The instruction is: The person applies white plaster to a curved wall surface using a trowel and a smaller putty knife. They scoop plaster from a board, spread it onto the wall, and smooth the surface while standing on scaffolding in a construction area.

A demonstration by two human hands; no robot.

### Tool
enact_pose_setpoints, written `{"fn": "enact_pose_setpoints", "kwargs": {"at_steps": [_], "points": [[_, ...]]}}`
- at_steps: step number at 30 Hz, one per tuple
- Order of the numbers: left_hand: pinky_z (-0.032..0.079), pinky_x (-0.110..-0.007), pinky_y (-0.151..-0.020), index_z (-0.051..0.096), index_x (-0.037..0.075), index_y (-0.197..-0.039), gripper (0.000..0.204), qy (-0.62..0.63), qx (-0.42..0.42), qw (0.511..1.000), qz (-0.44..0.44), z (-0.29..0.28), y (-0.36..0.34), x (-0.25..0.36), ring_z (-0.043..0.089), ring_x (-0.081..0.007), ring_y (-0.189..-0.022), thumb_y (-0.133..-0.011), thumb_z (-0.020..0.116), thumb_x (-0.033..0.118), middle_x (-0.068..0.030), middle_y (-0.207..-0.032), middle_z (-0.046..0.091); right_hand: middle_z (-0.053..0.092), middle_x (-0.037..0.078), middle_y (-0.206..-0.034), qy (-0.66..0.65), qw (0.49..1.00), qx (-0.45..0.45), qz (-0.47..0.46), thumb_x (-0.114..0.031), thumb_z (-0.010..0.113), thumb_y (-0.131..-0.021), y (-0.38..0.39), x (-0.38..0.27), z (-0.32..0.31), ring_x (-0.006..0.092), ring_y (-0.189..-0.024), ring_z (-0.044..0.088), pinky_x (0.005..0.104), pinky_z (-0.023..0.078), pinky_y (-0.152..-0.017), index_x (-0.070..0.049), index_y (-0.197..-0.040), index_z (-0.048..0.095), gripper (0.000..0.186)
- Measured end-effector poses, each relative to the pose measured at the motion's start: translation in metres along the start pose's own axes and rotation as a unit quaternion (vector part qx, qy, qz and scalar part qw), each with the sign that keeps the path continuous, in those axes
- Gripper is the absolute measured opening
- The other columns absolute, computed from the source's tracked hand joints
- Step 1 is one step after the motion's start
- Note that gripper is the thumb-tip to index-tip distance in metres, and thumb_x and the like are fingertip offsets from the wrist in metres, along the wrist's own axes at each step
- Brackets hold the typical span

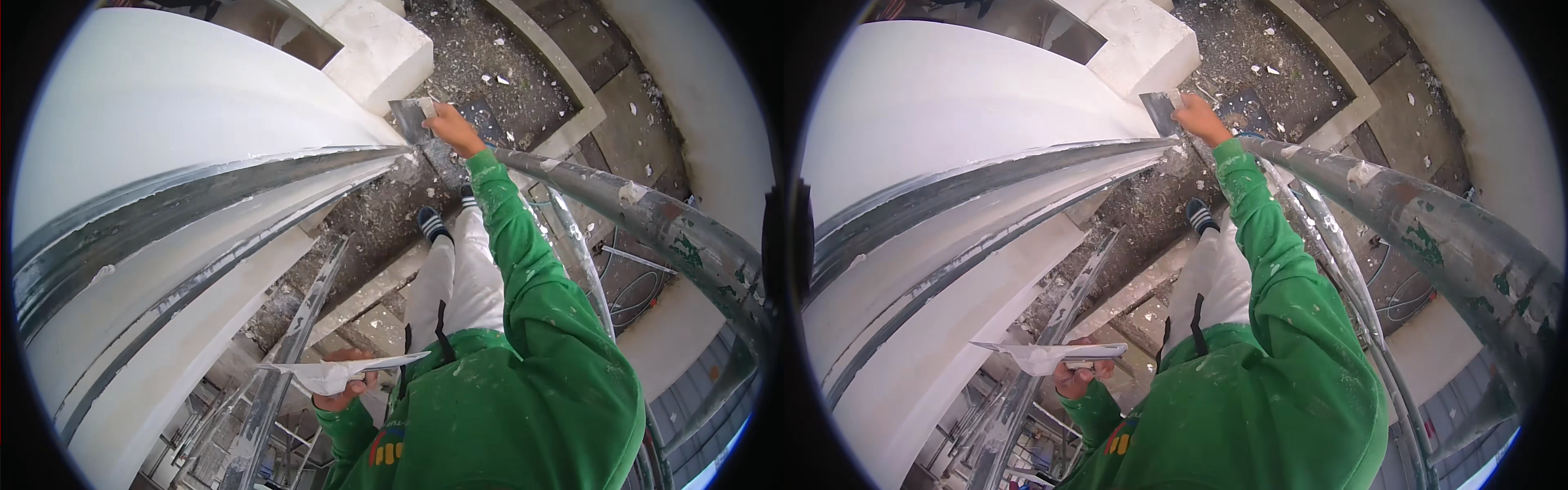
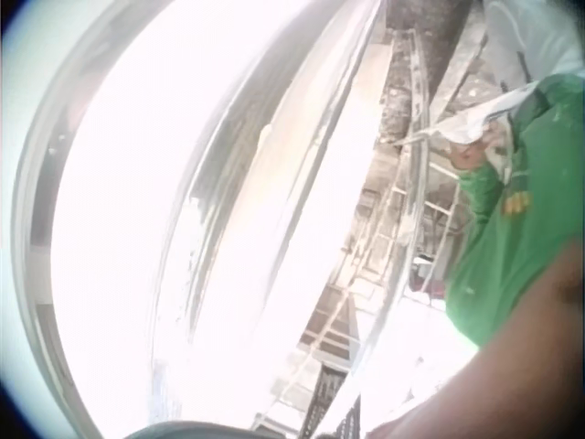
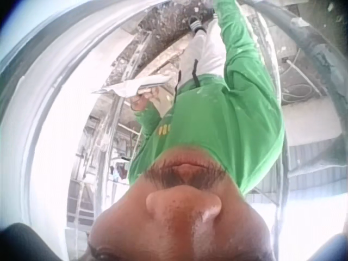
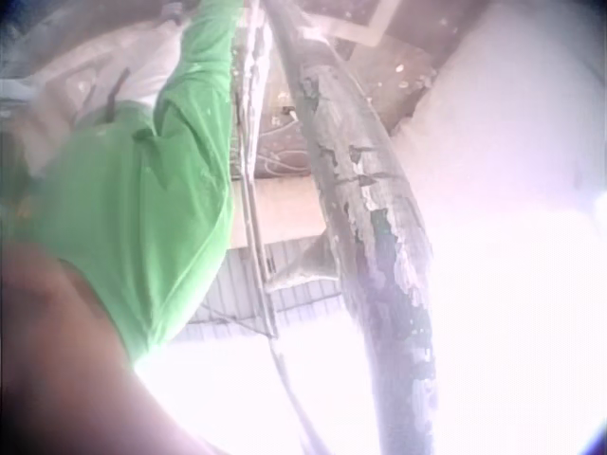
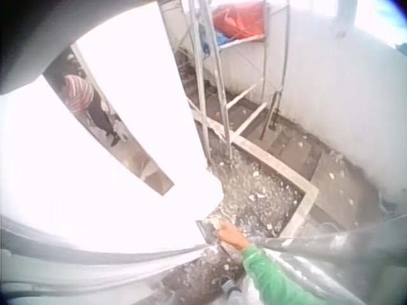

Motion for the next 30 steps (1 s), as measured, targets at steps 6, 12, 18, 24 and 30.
{"fn": "enact_pose_setpoints", "kwargs": {"at_steps": [6, 12, 18, 24, 30], "points": [[0.043, -0.027, -0.059, 0.055, -0.003, -0.111, 0.046, -0.022, 0.090, 0.990, -0.105, 0.011, 0.016, -0.024, 0.054, -0.0145, -0.066, -0.080, 0.074, 0.024, -0.0077, -0.079, 0.060, 0.059, 0.017, -0.101, -0.081, 0.977, -0.100, 0.167, -0.019, 0.059, -0.075, -0.082, 0.038, 0.061, 0.0277, -0.086, 0.059, 0.0377, 0.055, -0.059, 0.004, -0.109, 0.057, 0.041], [0.043, -0.025, -0.058, 0.055, -0.004, -0.110, 0.041, -0.046, 0.114, 0.983, -0.139, 0.013, 0.039, -0.032, 0.054, -0.0126, -0.067, -0.085, 0.068, 0.025, -0.0075, -0.081, 0.060, 0.049, 0.022, -0.120, -0.053, 0.963, -0.189, 0.184, -0.023, 0.054, -0.080, -0.076, -0.011, 0.079, 0.0333, -0.103, 0.056, 0.0418, 0.056, -0.077, 0.005, -0.122, 0.049, 0.051], [0.042, -0.026, -0.055, 0.052, -0.005, -0.111, 0.048, -0.060, 0.097, 0.986, -0.119, 0.018, 0.042, -0.024, 0.053, -0.0137, -0.062, -0.085, 0.067, 0.032, -0.0076, -0.077, 0.058, 0.050, 0.022, -0.119, -0.038, 0.964, -0.214, 0.151, -0.029, 0.050, -0.082, -0.059, -0.080, 0.072, 0.0309, -0.105, 0.055, 0.0405, 0.055, -0.080, 0.010, -0.118, 0.049, 0.053], [0.043, -0.028, -0.050, 0.048, -0.007, -0.115, 0.055, -0.063, 0.067, 0.993, -0.070, 0.023, 0.042, -0.013, 0.053, -0.0165, -0.057, -0.084, 0.068, 0.033, -0.0091, -0.072, 0.055, 0.051, 0.021, -0.118, -0.041, 0.975, -0.210, 0.055, -0.031, 0.049, -0.082, 0.004, -0.230, 0.038, 0.0296, -0.103, 0.054, 0.0361, 0.057, -0.075, 0.012, -0.113, 0.052, 0.053], [0.046, -0.029, -0.052, 0.042, -0.007, -0.120, 0.055, -0.062, 0.011, 0.997, -0.035, 0.029, 0.039, 0.009, 0.053, -0.0166, -0.059, -0.086, 0.066, 0.029, -0.0097, -0.073, 0.054, 0.049, 0.023, -0.123, -0.004, 0.979, -0.202, -0.025, -0.033, 0.049, -0.082, 0.037, -0.333, 0.014, 0.0319, -0.111, 0.050, 0.0337, 0.059, -0.069, 0.012, -0.114, 0.053, 0.055]]}}
Point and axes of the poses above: each hand's wrist, its own y-axis away from the middle knuckle, its own z-axis out of the palm, x = y × z, the point moved 4 cm from there along -y, towards the middle knuckle
